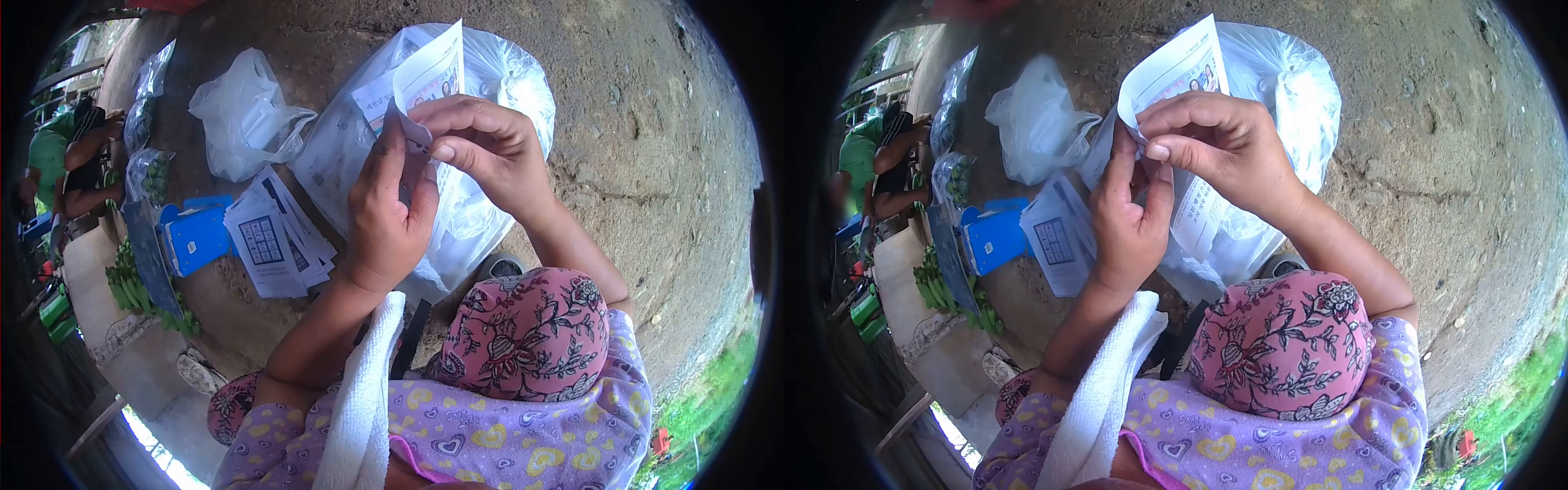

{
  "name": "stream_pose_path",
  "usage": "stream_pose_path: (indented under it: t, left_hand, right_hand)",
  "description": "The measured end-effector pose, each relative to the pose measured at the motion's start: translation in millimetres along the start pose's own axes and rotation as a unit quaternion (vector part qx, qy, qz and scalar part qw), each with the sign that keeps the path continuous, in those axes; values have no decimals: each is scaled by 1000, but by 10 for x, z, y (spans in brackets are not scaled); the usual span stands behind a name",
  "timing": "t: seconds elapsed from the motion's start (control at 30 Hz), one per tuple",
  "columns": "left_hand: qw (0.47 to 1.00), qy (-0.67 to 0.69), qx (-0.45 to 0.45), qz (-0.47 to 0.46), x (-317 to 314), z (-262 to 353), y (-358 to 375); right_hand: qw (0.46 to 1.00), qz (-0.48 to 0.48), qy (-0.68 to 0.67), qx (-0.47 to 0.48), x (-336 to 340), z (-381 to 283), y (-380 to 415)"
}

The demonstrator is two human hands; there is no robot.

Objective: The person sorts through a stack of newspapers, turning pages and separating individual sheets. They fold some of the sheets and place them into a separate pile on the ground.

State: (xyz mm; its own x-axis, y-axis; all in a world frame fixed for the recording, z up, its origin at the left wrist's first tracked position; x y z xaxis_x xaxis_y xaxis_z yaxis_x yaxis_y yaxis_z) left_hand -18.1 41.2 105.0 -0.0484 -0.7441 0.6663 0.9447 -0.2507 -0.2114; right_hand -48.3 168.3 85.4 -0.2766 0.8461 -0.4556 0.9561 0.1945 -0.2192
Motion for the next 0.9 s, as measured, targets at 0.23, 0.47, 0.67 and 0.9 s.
stream_pose_path:
  t: [0.23, 0.47, 0.67, 0.9]
  left_hand:
    - [1000, 14, -9, 7, -5, -25, -5]
    - [1000, 11, 3, 1, -10, -38, -7]
    - [1000, -2, 4, -19, -36, -48, 2]
    - [986, 165, -14, 24, 2, 5, -81]
  right_hand:
    - [1000, -2, 2, -29, 32, 37, -8]
    - [999, 10, -2, -37, 47, 67, -12]
    - [999, 19, 23, -19, 41, 92, -18]
    - [997, 19, 65, -35, 4, 216, 19]
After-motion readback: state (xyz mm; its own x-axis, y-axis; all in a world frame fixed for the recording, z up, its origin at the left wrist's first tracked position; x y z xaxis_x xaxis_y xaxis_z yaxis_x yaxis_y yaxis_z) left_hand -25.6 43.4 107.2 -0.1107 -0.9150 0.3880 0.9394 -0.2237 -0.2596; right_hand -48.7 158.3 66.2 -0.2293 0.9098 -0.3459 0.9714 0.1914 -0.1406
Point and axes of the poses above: each hand's wrist, its own y-axis away from the middle knuckle, its own x-axis out of the back of the hand, z = x × y, the point moved 6 cm from there along -y, towards the middle knuckle, and after that the axes turned 5 degrees about -y, right-handed, at the moved point
